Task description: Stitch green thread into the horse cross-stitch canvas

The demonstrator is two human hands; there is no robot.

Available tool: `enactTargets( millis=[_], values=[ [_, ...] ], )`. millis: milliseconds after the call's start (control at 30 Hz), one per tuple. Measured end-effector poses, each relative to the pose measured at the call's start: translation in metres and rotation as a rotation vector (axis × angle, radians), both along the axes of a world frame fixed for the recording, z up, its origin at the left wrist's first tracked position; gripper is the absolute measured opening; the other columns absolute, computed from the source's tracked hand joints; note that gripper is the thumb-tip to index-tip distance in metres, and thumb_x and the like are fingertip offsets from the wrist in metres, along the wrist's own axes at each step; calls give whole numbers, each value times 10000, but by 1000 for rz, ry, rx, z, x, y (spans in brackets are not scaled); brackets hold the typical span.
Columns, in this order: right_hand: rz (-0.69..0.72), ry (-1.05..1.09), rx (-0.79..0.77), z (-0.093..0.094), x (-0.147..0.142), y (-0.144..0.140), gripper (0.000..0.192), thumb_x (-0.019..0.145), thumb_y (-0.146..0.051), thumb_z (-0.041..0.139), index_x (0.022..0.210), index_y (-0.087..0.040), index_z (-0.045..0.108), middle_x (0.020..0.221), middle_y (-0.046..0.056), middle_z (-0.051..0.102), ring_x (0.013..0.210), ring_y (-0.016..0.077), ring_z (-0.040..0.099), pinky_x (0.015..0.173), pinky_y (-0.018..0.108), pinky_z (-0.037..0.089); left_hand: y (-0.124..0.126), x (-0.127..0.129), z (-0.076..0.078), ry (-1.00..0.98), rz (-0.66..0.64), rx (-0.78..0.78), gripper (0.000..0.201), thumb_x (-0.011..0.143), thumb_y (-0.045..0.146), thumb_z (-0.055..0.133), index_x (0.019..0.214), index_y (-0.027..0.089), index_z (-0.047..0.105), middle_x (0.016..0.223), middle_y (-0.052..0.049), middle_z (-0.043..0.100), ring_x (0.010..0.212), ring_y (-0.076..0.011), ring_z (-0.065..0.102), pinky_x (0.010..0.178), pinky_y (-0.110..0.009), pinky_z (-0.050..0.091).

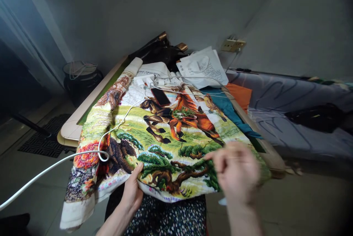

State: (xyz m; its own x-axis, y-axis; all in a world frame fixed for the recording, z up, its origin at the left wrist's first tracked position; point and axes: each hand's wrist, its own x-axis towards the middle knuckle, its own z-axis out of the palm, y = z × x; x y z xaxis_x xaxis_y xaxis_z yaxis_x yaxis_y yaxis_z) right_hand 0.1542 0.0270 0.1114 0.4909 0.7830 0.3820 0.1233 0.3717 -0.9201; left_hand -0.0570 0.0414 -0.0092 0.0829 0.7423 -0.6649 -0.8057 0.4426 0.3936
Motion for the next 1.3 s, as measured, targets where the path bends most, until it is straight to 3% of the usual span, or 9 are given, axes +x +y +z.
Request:
enactTargets(
  millis=[100, 167, 233, 400, 600, 833, 933, 1133, 1300],
  values=[
    [404, -39, -422, -51, -56, 1, 162, 906, -348, 546, 880, -188, 556, 493, -74, 499, 387, 85, 439, 382, 171, 380, -1, -2, -1, -3, -32, 19, 148, 728, 187, 726, 864, 129, 722, 818, -89, 768, 879, -270, 715, 907, -415, 532],
    [487, -125, -547, -76, -81, -1, 189, 909, -306, 493, 969, -173, 614, 549, -44, 551, 405, 89, 455, 380, 173, 359, -1, -3, -3, -7, -40, 39, 140, 695, 207, 765, 805, 135, 718, 750, -62, 753, 775, -242, 712, 872, -397, 541],
    [454, -246, -569, -90, -95, -4, 242, 898, -273, 473, 982, -163, 672, 556, -22, 574, 421, 102, 481, 392, 185, 362, -1, -4, -5, -5, -24, 42, 129, 672, 203, 785, 759, 142, 711, 692, -27, 730, 665, -196, 686, 839, -370, 546],
    [341, -413, -542, -90, -103, -3, 286, 886, -259, 477, 924, -164, 744, 541, 12, 618, 448, 139, 539, 420, 214, 388, 0, -4, -7, 2, -3, 16, 78, 680, 166, 767, 708, 138, 700, 684, -18, 715, 613, -157, 655, 812, -330, 542],
    [297, -507, -546, -90, -105, -2, 293, 872, -202, 476, 921, -180, 764, 602, 32, 680, 491, 154, 591, 514, 228, 463, 1, -4, -7, -6, -1, -6, 28, 725, 144, 721, 714, 134, 698, 679, -28, 717, 606, -158, 654, 793, -327, 551],
    [258, -575, -547, -94, -106, -1, 273, 868, -185, 481, 901, -178, 752, 612, 37, 688, 498, 161, 605, 545, 239, 466, 0, -3, -7, -5, 16, 6, 26, 727, 130, 720, 741, 127, 699, 714, -34, 727, 633, -150, 664, 727, -281, 553],
    [262, -522, -574, -93, -110, -3, 234, 878, -207, 476, 856, -184, 708, 549, 14, 640, 458, 153, 579, 494, 226, 444, 0, -3, -6, 0, 18, 16, 56, 705, 135, 742, 720, 135, 688, 684, -25, 714, 616, -147, 655, 666, -264, 543],
    [326, -144, -619, -104, -121, -7, 174, 846, -306, 527, 729, -187, 577, 557, -10, 582, 456, 131, 550, 421, 195, 439, 0, -3, -2, 1, 16, 0, 112, 671, 159, 772, 715, 144, 671, 637, 4, 682, 534, -119, 600, 526, -228, 470],
    [279, -146, -580, -113, -124, -6, 182, 825, -285, 557, 693, -172, 610, 542, -3, 572, 489, 131, 528, 426, 192, 400, 1, -3, -2, 24, 52, -20, 136, 656, 135, 773, 751, 146, 676, 686, 15, 685, 591, -113, 612, 551, -219, 463]
  ],
)
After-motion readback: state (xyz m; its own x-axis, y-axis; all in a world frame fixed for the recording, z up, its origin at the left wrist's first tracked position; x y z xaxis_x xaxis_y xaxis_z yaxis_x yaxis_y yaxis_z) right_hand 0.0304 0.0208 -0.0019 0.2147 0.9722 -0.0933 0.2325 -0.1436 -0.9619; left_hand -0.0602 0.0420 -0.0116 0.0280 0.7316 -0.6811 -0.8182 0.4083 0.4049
